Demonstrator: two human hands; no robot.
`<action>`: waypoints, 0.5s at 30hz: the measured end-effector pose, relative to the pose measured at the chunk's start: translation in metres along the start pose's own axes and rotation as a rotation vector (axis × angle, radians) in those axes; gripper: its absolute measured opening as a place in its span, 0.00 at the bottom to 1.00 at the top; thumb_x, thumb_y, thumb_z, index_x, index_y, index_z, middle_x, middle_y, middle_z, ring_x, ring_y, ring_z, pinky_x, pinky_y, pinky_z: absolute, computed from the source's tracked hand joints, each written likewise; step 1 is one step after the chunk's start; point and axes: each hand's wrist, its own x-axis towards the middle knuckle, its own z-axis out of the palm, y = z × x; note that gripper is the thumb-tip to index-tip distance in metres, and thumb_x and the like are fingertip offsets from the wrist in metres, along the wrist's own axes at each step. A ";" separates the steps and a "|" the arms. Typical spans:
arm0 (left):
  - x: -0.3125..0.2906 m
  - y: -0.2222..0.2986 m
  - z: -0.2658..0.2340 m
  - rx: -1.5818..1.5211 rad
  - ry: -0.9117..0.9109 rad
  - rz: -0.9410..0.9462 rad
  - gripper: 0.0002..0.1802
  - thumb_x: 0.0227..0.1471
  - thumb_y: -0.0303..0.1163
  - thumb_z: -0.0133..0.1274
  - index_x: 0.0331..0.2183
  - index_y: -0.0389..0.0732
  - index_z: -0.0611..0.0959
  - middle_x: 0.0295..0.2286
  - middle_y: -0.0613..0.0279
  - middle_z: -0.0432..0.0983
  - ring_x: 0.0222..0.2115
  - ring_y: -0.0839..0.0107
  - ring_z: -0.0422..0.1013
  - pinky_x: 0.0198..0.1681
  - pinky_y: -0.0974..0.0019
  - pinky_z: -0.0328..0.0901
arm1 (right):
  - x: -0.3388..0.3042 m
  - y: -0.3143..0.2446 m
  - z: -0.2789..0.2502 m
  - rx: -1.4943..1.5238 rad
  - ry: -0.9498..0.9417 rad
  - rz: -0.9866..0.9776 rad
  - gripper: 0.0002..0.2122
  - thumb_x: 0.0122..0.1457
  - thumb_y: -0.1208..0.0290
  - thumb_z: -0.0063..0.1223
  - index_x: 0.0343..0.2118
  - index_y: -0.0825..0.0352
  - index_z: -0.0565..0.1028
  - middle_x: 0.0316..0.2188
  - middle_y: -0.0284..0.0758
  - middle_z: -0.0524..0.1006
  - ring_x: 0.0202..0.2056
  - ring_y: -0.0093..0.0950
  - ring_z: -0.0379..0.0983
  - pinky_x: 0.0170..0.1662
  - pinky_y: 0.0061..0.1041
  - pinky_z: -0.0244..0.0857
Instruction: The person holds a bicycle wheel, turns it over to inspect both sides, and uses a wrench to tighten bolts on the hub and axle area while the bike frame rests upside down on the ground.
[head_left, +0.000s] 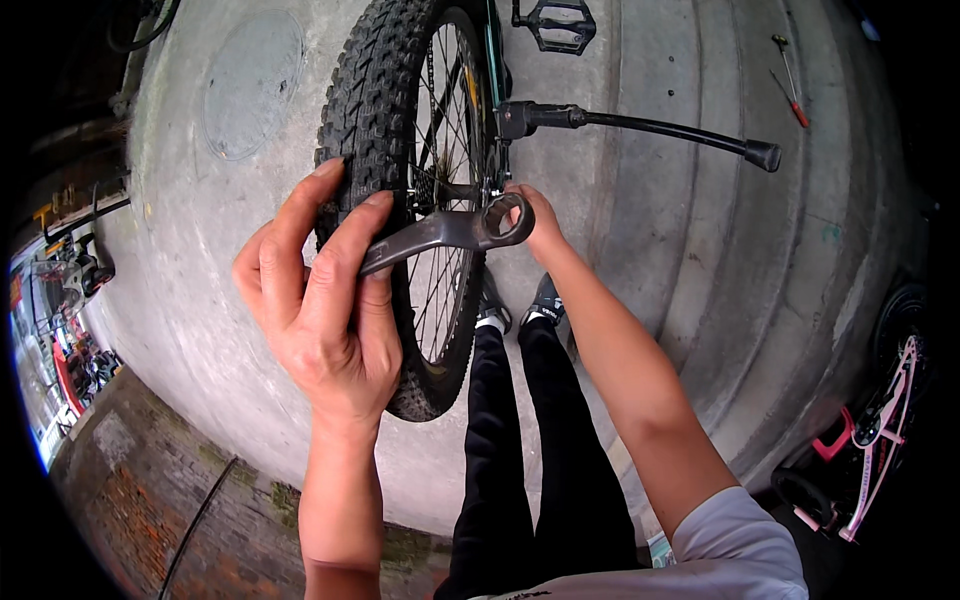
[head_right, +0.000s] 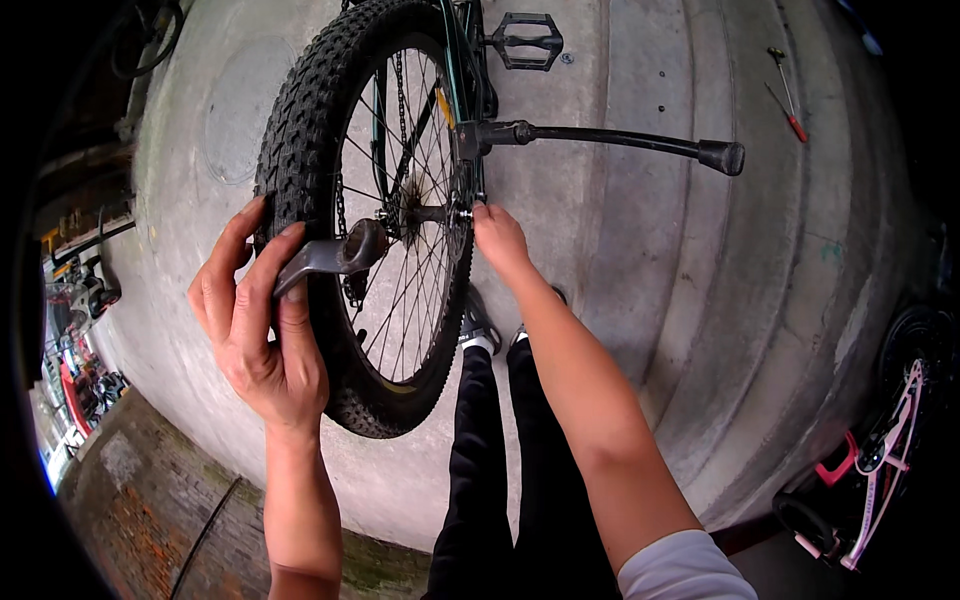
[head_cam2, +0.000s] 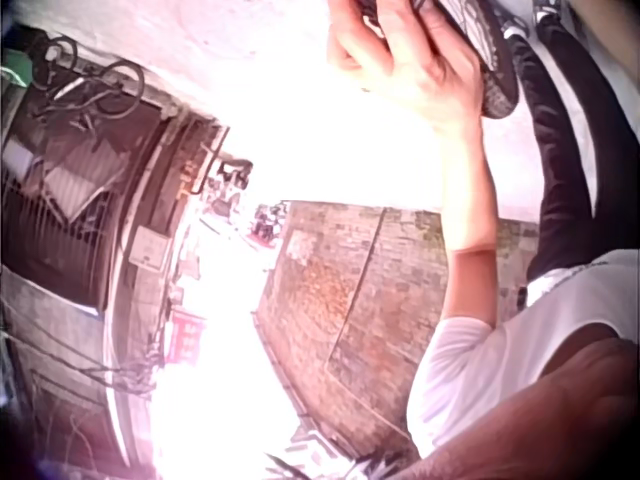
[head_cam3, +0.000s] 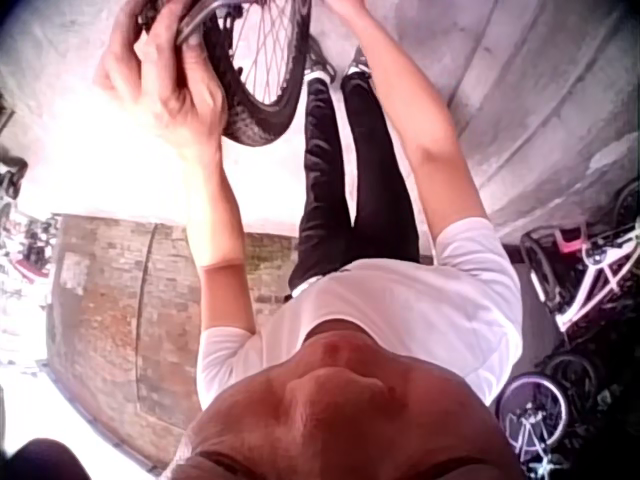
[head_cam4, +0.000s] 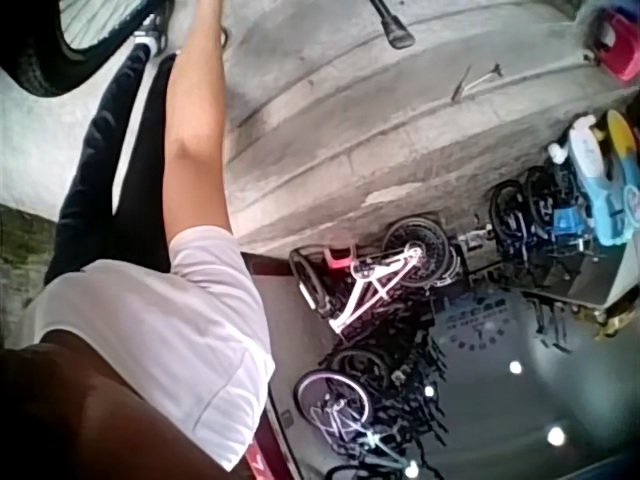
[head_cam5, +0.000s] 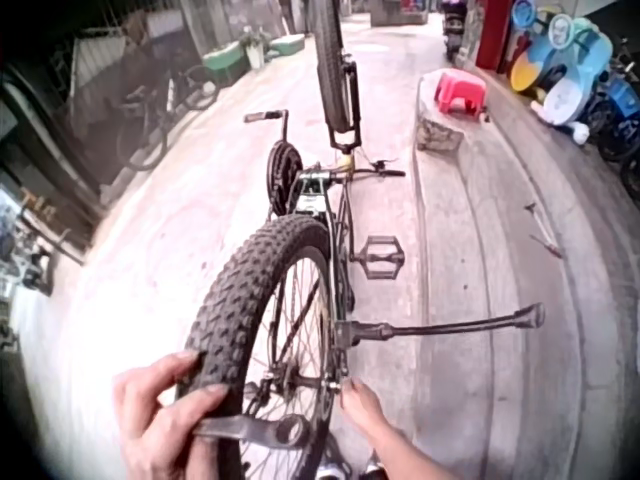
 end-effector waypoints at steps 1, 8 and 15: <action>0.000 0.000 0.000 0.000 0.003 0.003 0.15 0.47 0.24 0.59 0.41 0.43 0.87 0.49 0.56 0.77 0.47 0.60 0.68 0.54 0.62 0.58 | -0.002 -0.003 0.001 0.161 -0.069 0.117 0.26 0.64 0.44 0.40 0.25 0.66 0.72 0.15 0.35 0.70 0.15 0.29 0.66 0.20 0.31 0.58; -0.003 -0.001 0.001 -0.031 0.010 -0.015 0.16 0.46 0.24 0.59 0.40 0.43 0.87 0.48 0.55 0.78 0.46 0.61 0.68 0.54 0.63 0.58 | -0.018 -0.030 -0.016 0.103 -0.122 0.188 0.22 0.64 0.47 0.42 0.21 0.61 0.65 0.14 0.28 0.63 0.11 0.21 0.51 0.15 0.27 0.44; -0.002 0.002 0.003 -0.027 0.014 -0.004 0.16 0.46 0.23 0.58 0.40 0.43 0.87 0.48 0.55 0.78 0.47 0.61 0.68 0.53 0.63 0.57 | 0.004 -0.006 -0.012 0.199 -0.140 0.222 0.22 0.65 0.48 0.42 0.24 0.62 0.69 0.17 0.30 0.66 0.13 0.21 0.55 0.16 0.26 0.46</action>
